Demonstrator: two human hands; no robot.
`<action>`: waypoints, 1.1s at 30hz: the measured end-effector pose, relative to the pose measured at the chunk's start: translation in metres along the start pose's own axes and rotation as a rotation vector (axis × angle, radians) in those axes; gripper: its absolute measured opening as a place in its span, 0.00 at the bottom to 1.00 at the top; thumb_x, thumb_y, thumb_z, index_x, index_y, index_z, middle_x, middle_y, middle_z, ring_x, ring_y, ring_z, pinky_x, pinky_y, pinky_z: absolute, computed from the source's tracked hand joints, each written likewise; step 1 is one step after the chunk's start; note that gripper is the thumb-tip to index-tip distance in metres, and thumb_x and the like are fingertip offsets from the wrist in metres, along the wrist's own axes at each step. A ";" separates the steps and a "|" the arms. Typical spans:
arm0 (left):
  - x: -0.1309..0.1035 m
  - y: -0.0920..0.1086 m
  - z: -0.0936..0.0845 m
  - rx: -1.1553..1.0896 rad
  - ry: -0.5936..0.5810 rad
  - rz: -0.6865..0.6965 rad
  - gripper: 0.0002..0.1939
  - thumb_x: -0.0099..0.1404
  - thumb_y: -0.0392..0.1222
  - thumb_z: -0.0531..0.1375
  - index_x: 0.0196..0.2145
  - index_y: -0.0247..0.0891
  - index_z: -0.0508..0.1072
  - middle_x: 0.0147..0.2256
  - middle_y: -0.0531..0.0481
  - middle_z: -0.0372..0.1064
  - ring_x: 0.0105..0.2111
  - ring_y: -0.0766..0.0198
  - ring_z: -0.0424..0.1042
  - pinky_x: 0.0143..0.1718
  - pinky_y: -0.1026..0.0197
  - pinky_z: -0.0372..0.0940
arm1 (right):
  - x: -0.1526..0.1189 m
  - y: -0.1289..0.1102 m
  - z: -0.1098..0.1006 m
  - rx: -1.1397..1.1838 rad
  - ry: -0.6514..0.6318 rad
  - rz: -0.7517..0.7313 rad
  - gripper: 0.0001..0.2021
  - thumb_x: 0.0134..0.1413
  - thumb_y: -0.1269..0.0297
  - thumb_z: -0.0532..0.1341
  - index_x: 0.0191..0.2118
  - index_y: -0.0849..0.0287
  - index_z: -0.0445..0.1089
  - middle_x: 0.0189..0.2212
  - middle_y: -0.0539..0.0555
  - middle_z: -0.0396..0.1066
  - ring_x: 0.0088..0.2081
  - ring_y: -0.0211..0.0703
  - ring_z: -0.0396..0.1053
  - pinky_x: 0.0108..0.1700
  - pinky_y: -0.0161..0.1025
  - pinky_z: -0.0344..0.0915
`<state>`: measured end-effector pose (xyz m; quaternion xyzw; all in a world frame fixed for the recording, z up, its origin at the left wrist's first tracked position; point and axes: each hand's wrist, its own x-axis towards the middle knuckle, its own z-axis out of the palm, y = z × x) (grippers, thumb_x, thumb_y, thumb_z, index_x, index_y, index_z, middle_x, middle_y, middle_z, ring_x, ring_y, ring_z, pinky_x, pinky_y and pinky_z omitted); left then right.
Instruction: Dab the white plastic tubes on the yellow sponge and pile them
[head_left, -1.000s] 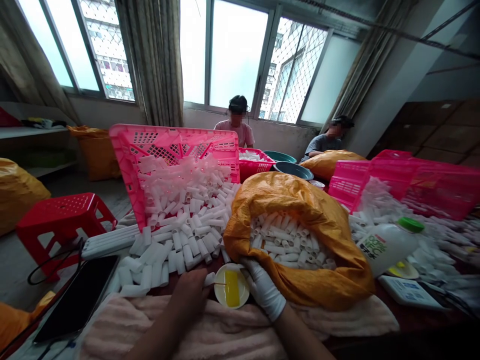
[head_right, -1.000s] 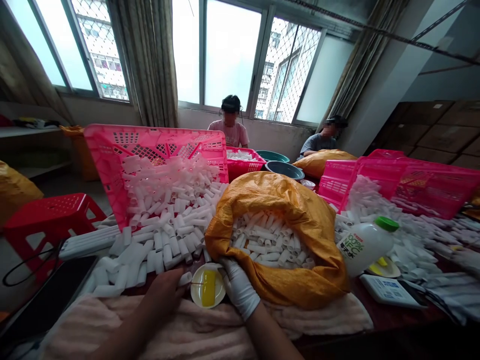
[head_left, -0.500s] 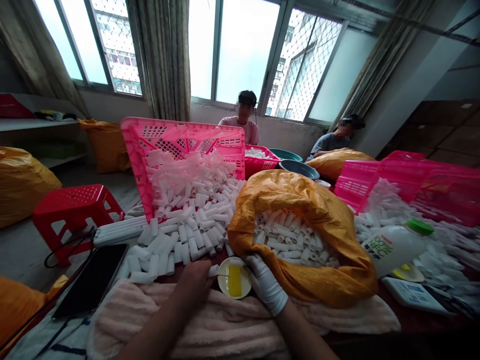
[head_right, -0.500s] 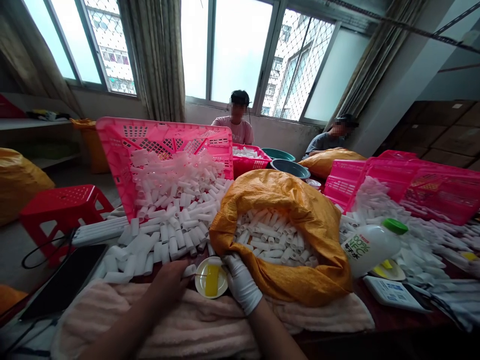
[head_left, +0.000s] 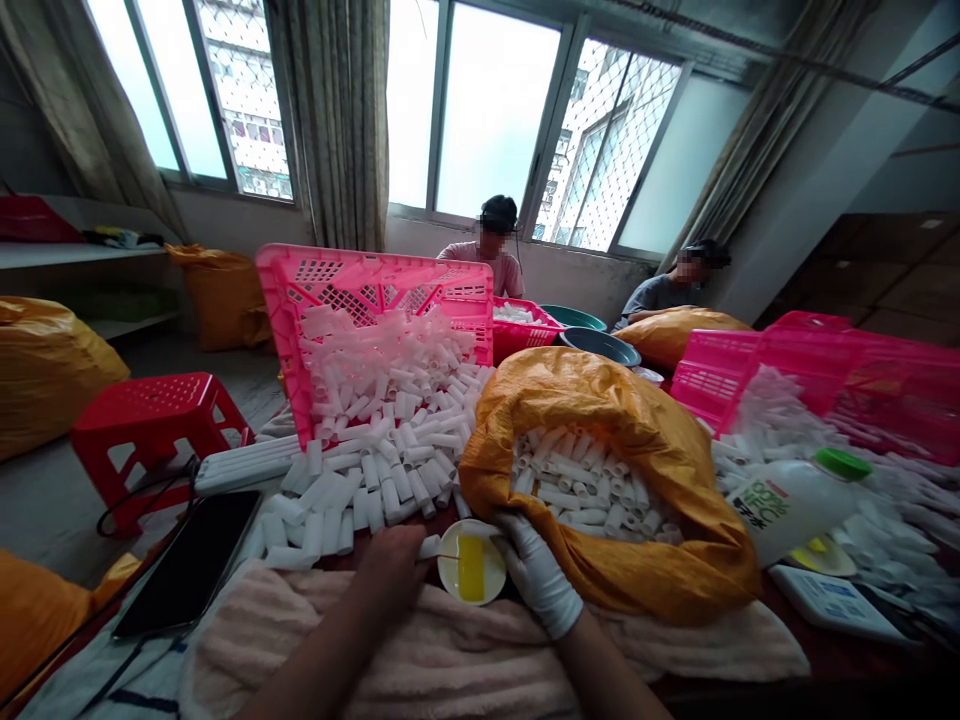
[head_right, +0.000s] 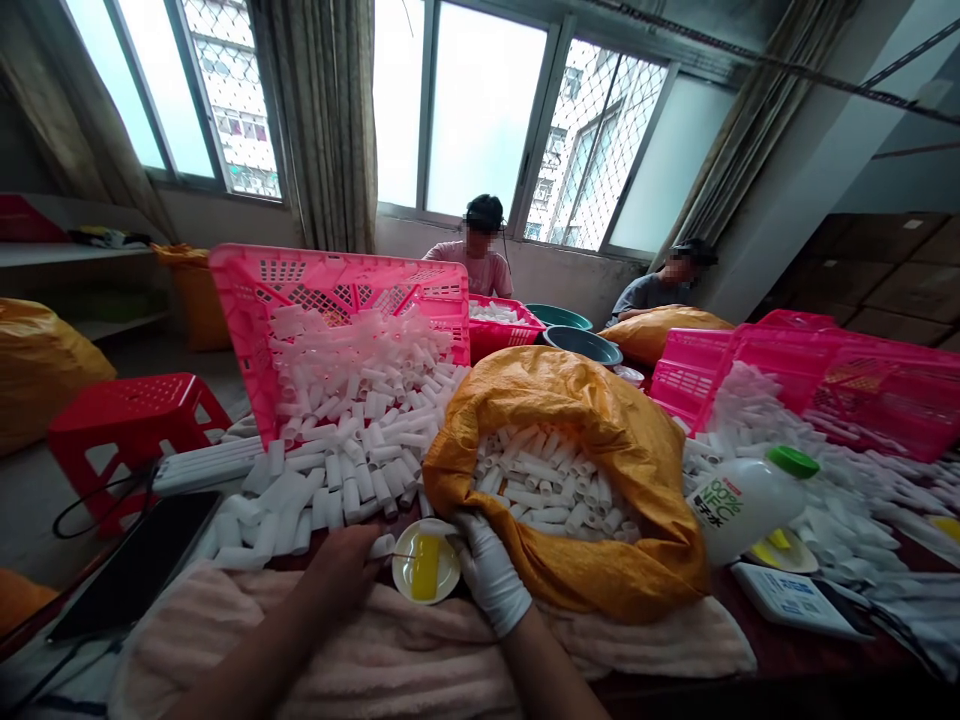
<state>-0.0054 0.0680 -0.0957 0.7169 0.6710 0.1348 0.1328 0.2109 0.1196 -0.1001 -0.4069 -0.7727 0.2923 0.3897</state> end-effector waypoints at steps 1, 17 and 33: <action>0.000 0.000 0.000 0.004 0.003 0.005 0.04 0.58 0.37 0.53 0.31 0.37 0.67 0.36 0.48 0.70 0.39 0.59 0.67 0.40 0.59 0.56 | 0.000 -0.001 0.001 0.010 -0.009 0.013 0.13 0.53 0.69 0.54 0.43 0.58 0.69 0.41 0.56 0.71 0.44 0.48 0.68 0.51 0.48 0.62; -0.001 0.000 -0.001 0.020 0.020 0.035 0.05 0.58 0.36 0.53 0.31 0.37 0.68 0.35 0.48 0.70 0.39 0.59 0.66 0.40 0.58 0.55 | 0.001 -0.003 0.006 -0.017 0.028 0.028 0.09 0.50 0.71 0.55 0.35 0.59 0.72 0.34 0.55 0.72 0.38 0.47 0.69 0.46 0.46 0.66; -0.001 -0.001 0.001 -0.009 0.044 0.029 0.05 0.59 0.40 0.55 0.31 0.37 0.69 0.34 0.49 0.70 0.37 0.59 0.67 0.39 0.59 0.57 | 0.001 -0.003 0.005 -0.058 0.042 -0.167 0.10 0.49 0.75 0.55 0.35 0.57 0.71 0.33 0.55 0.69 0.36 0.43 0.67 0.41 0.41 0.67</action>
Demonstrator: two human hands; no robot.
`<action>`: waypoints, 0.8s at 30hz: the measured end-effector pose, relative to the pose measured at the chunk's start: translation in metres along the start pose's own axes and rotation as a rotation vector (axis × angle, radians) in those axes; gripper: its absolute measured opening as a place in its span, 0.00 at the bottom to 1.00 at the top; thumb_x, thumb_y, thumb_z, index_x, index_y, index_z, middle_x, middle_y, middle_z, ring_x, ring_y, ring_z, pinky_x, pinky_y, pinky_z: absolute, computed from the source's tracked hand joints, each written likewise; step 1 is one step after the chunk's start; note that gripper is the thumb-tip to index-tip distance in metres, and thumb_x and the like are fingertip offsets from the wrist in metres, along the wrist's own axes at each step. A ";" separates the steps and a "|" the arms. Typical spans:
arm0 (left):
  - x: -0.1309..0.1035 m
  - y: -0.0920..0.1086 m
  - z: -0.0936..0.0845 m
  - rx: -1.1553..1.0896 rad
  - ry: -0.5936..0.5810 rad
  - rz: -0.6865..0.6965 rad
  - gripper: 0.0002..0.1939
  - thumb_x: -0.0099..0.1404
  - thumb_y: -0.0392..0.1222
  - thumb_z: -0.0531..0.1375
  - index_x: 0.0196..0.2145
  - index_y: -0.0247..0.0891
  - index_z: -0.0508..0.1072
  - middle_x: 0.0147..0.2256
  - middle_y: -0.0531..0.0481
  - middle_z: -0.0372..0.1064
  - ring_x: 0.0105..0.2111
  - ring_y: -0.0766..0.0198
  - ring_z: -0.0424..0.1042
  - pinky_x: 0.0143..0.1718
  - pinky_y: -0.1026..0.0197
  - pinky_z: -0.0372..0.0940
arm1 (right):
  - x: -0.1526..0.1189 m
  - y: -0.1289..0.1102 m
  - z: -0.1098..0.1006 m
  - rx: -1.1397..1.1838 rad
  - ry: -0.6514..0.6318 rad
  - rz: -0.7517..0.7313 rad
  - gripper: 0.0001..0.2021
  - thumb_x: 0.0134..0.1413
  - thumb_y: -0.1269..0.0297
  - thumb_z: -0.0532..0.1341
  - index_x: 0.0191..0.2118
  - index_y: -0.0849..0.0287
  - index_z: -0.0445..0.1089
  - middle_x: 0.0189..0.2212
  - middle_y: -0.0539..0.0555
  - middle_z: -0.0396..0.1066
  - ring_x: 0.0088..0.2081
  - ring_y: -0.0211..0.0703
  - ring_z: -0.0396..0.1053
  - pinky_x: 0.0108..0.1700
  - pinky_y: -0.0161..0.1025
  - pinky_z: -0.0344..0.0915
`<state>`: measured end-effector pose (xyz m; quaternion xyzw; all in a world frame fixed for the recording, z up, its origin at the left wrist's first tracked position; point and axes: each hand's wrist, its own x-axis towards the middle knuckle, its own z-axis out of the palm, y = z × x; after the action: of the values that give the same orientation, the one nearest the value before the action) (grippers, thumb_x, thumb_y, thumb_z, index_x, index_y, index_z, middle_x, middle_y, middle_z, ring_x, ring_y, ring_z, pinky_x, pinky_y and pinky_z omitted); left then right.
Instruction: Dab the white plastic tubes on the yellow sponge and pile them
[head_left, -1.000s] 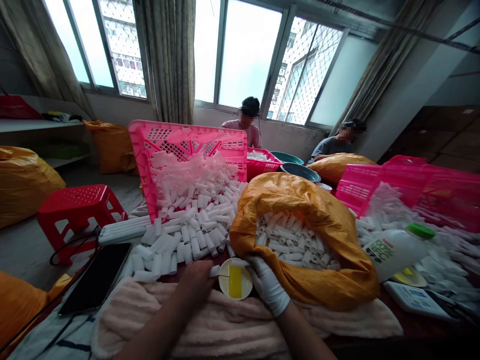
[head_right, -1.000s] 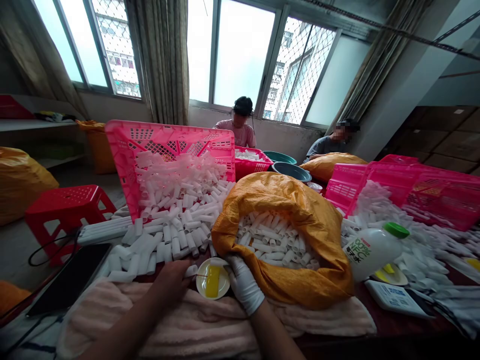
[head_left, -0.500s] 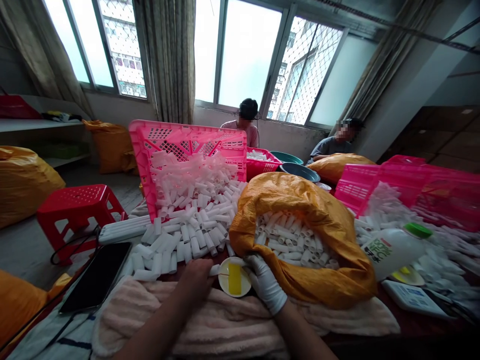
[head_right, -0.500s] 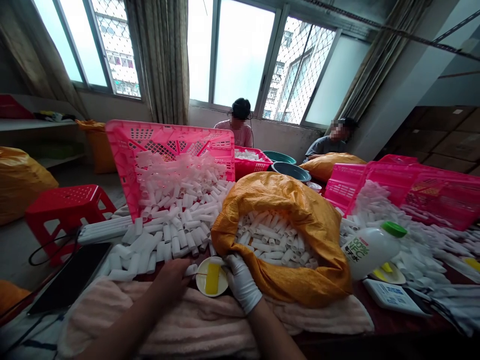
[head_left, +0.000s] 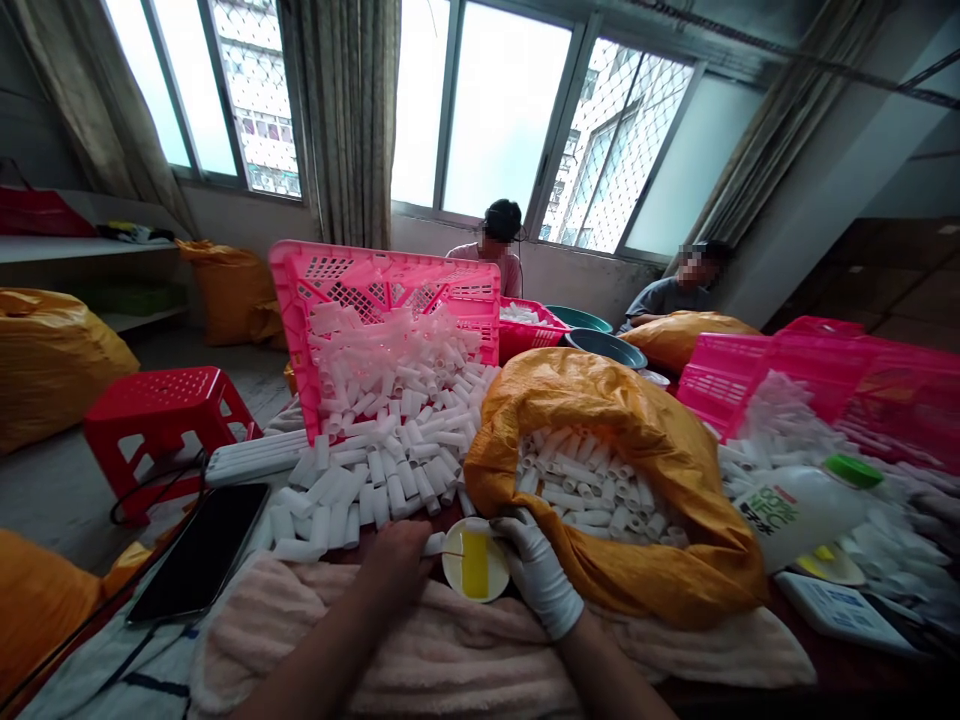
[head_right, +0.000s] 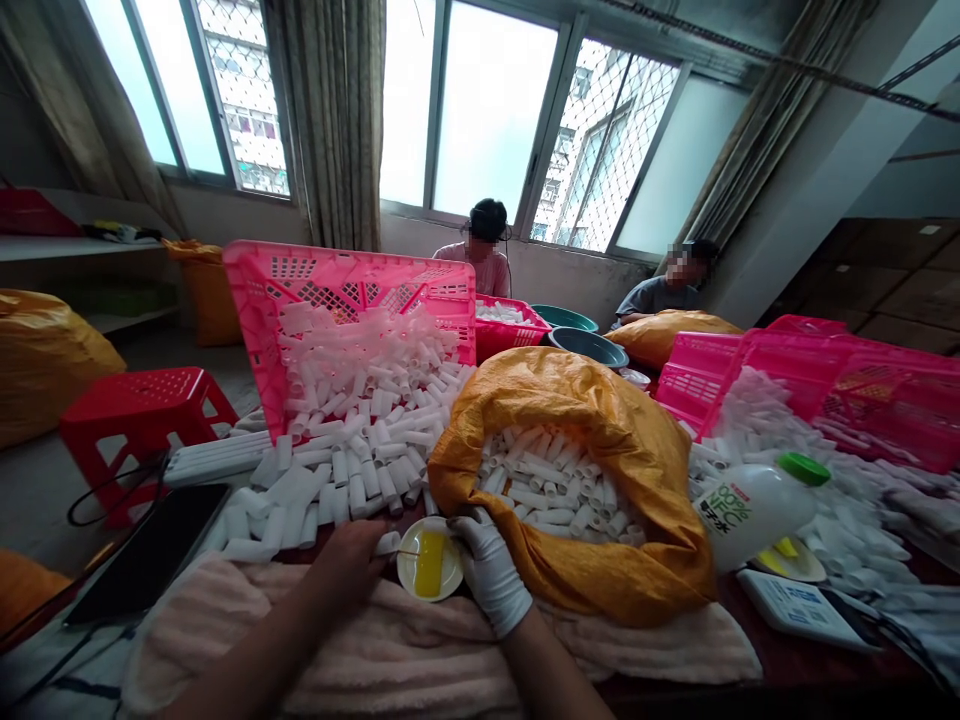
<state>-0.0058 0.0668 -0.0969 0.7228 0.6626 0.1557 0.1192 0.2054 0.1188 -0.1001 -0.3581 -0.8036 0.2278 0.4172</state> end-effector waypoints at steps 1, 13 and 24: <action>0.000 0.000 0.000 -0.007 0.000 0.001 0.05 0.59 0.41 0.55 0.30 0.37 0.69 0.34 0.49 0.70 0.37 0.59 0.67 0.39 0.59 0.57 | 0.000 0.002 0.000 0.003 0.008 -0.021 0.11 0.49 0.75 0.55 0.35 0.56 0.72 0.34 0.55 0.69 0.37 0.43 0.67 0.42 0.41 0.67; -0.009 0.019 -0.024 -0.185 0.048 0.078 0.12 0.57 0.37 0.53 0.40 0.41 0.69 0.36 0.50 0.71 0.38 0.61 0.68 0.40 0.63 0.59 | 0.007 -0.037 -0.027 0.603 0.081 0.552 0.19 0.47 0.51 0.61 0.40 0.60 0.68 0.27 0.51 0.69 0.22 0.36 0.65 0.25 0.36 0.67; -0.030 0.051 -0.035 -0.113 -0.057 0.176 0.07 0.60 0.41 0.51 0.32 0.41 0.69 0.29 0.52 0.71 0.31 0.63 0.70 0.30 0.65 0.57 | -0.004 -0.087 -0.036 0.256 -0.192 0.062 0.10 0.54 0.62 0.56 0.41 0.56 0.68 0.38 0.55 0.69 0.41 0.42 0.67 0.44 0.39 0.66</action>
<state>0.0255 0.0306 -0.0477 0.7745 0.5830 0.1822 0.1643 0.2034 0.0625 -0.0241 -0.3034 -0.7927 0.3745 0.3734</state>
